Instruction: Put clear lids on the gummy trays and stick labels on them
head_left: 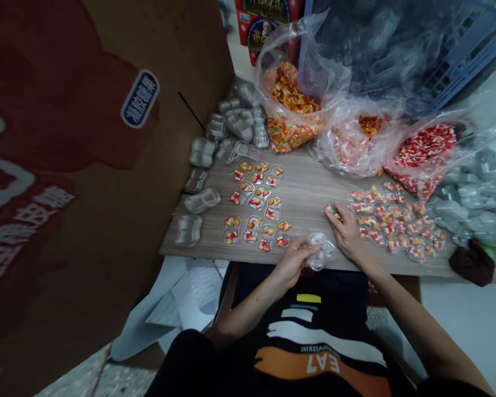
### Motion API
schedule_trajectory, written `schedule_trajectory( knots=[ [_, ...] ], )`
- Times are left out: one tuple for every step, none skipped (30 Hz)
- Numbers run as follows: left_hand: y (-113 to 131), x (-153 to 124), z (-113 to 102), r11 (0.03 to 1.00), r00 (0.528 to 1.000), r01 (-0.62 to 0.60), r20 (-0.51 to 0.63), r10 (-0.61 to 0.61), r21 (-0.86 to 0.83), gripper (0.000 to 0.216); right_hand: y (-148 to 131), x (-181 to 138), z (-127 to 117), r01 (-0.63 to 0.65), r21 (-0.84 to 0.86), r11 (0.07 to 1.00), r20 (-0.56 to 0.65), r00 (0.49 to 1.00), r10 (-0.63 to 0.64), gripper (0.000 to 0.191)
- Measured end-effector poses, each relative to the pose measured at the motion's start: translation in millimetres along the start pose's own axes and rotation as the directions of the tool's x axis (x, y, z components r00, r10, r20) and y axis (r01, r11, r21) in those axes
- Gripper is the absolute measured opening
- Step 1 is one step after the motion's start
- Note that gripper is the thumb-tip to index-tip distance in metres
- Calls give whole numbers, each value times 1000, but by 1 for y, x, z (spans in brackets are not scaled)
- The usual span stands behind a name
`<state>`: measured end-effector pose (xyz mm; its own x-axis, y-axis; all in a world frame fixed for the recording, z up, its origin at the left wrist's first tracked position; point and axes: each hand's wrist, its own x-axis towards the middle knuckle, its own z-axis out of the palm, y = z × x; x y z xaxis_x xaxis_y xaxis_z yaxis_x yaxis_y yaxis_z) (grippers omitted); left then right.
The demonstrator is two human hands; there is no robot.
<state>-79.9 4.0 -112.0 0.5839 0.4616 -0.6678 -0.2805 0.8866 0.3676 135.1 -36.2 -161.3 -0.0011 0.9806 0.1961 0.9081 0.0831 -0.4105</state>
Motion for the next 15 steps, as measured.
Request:
schedule_trajectory(
  knots=[
    [0,1,0,1000,1000,-2,3,2,-5,43,0,0,1,6,-22,1000,17,1000,-6,52],
    [-1,2,0,1000,1000,-5,8,5,-8,43,-1,0,2,12,-45,999,37,999,-10,52],
    [-1,3,0,1000,1000,-6,14,6,-7,42,-3,1,3,19,-71,997,61,998,-15,54],
    [-2,4,-1,1000,1000,-8,15,8,-4,42,-4,2,3,27,-98,995,91,996,-18,57],
    [-2,4,-1,1000,1000,-8,14,8,0,41,-7,3,3,34,-127,991,121,992,-18,60],
    [-2,5,-1,1000,1000,-7,12,7,2,41,-9,4,3,37,-159,987,149,989,-13,64],
    [-2,5,-1,1000,1000,-6,10,6,1,41,-12,4,2,38,-189,981,172,985,-5,68],
    [-1,5,-1,1000,1000,-4,9,4,-2,41,-15,4,2,38,-217,975,188,982,4,71],
    [-1,4,-1,1000,1000,-1,8,1,-5,41,-18,4,1,37,-240,970,198,980,12,73],
    [0,4,-1,1000,1000,2,7,-1,-10,41,-20,4,0,35,-258,965,202,979,18,74],
    [0,3,0,1000,1000,5,7,-4,-15,42,-22,4,0,33,-272,962,202,979,23,74],
    [1,3,1,1000,1000,6,3,-6,-19,42,-23,5,0,31,-281,959,200,980,27,73],
    [1,2,1,1000,1000,7,-2,-7,-22,43,-24,5,0,29,-286,958,195,980,29,72],
    [1,2,1,1000,1000,8,-4,-8,-23,43,-25,5,1,25,-288,957,188,982,31,71],
    [1,1,1,1000,1000,7,-3,-7,-22,43,-26,6,2,17,-288,957,177,984,36,69]
  ],
)
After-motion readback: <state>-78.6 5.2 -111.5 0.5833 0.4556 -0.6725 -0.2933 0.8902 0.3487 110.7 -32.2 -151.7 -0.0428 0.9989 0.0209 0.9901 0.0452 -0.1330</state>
